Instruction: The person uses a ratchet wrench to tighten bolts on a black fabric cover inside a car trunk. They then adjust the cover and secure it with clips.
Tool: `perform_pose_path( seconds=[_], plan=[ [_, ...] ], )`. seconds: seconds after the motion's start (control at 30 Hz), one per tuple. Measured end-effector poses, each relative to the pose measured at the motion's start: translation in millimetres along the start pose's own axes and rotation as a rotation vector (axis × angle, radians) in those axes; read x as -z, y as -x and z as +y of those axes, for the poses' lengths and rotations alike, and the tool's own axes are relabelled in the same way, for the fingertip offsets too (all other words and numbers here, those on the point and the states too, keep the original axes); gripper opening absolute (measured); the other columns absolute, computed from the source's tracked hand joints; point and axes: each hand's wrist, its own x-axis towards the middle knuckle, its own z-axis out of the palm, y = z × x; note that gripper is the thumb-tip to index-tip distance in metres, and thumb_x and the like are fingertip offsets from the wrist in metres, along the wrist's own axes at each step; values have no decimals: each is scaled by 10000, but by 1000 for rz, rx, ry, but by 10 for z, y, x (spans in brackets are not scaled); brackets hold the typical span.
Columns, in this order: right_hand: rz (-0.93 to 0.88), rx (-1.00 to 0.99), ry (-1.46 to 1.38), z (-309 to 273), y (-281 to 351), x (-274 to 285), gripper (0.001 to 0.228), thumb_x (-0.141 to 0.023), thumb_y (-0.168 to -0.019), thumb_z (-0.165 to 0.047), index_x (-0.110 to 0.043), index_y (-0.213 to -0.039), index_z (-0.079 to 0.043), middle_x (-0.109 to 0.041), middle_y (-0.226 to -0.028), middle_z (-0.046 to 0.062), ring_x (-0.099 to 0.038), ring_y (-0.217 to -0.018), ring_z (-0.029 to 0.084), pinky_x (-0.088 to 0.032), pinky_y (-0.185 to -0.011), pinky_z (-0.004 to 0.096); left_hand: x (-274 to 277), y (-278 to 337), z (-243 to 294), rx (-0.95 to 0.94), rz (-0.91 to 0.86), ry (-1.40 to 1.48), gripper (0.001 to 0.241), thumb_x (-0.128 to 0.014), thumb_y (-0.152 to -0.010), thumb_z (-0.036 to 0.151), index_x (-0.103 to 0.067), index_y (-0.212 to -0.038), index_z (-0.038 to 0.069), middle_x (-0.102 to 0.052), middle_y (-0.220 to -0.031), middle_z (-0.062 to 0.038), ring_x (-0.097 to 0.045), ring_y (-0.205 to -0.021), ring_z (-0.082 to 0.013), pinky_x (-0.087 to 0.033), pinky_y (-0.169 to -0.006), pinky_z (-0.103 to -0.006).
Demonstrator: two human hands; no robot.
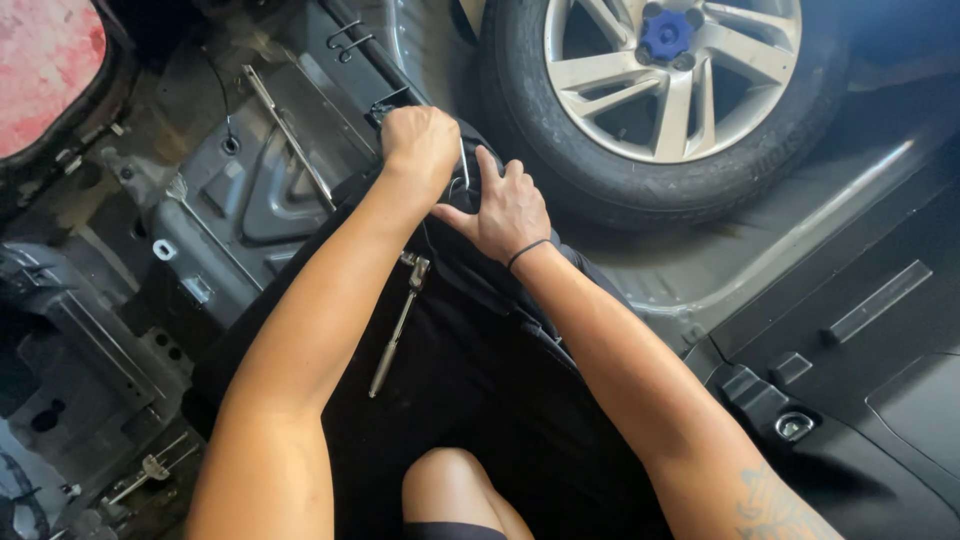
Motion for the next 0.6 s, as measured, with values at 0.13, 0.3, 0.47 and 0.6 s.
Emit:
perform_pose_path(
  seconds=[0.13, 0.3, 0.47, 0.6],
  plan=[
    [-4, -2, -1, 15, 6, -19, 1074, -631, -761, -866, -394, -1529, -154, -545, -1139, 187, -672, -1004, 443, -584, -851, 520, 383, 157, -111, 15, -96, 129, 385, -410, -949, 78, -778, -1039, 5, -777, -1027, -190, -730, -1024, -393, -560, -823, -529],
    [1, 0, 0, 37, -2, -19, 1064, -638, -762, -865, -407, -1521, -157, -543, -1123, 173, -674, -1000, 431, -586, -843, 513, 531, 271, -69, 89, -87, 187, 402, -393, -946, 77, -777, -1040, 7, -775, -1014, -134, -737, -995, -377, -588, -797, -525],
    [7, -1, 19, 61, -22, -74, 1059, -661, -751, -849, -398, -1526, -177, -542, -1130, 172, -674, -997, 433, -588, -836, 519, 49, 21, 25, 32, 31, 50, 312, -461, -929, 75, -760, -982, 2, -752, -924, -172, -717, -899, -385, -567, -712, -528],
    [12, -14, 19, 33, -6, -29, 1062, -647, -744, -873, -419, -1510, -173, -553, -1133, 174, -680, -1009, 434, -590, -844, 520, 181, 212, -207, -48, 120, 171, 319, -495, -899, 143, -795, -851, 47, -767, -819, -156, -746, -828, -386, -579, -697, -518]
  ],
)
